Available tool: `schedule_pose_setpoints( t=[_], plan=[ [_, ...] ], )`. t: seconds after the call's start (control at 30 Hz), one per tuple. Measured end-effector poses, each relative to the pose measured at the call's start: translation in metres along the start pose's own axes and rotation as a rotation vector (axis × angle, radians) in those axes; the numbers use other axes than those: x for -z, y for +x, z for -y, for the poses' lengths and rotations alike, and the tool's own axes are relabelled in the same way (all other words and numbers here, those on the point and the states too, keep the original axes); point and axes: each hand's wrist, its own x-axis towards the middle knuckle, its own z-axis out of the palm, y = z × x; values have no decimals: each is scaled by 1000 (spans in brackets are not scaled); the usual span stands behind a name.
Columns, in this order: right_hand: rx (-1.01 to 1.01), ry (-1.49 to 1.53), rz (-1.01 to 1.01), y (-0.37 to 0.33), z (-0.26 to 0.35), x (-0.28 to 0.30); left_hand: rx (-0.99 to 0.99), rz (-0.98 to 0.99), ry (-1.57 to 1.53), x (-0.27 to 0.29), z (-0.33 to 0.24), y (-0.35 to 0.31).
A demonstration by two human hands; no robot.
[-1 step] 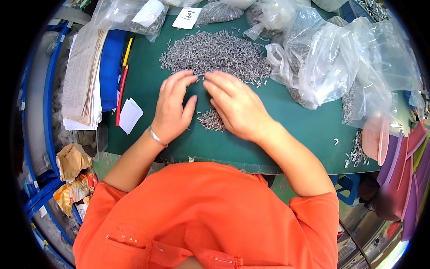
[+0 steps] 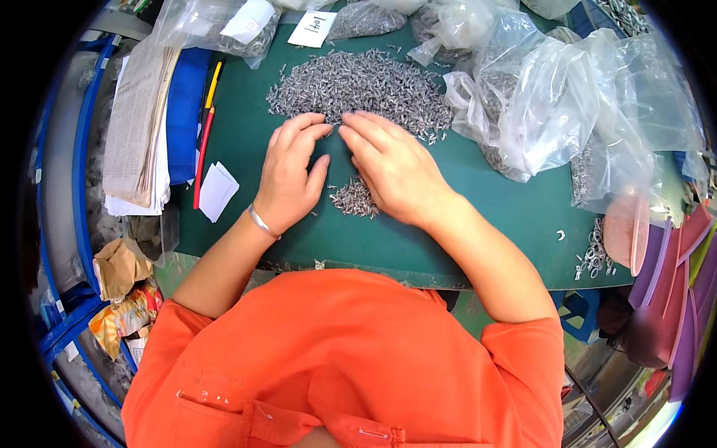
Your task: The person sorts small metal screws on a workstation table by hand, picking them up individually or in small groups and moving them from a large pile into a smaller separate pile.
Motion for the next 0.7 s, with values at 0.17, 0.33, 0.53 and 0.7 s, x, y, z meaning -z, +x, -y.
schedule_pose_setpoints(
  t=[0.17,0.33,0.53,0.7],
  plan=[
    [-35,94,125,-1,-8,12,-8,118,-226,8,7,-7],
    [-17,117,81,-11,-10,12,42,-15,-120,6,3,-7],
    [-111,168,57,-26,-9,25,330,43,-460,11,-2,-15],
    [-4,74,191,-33,16,21,-45,171,-150,12,-9,-12]
  ],
)
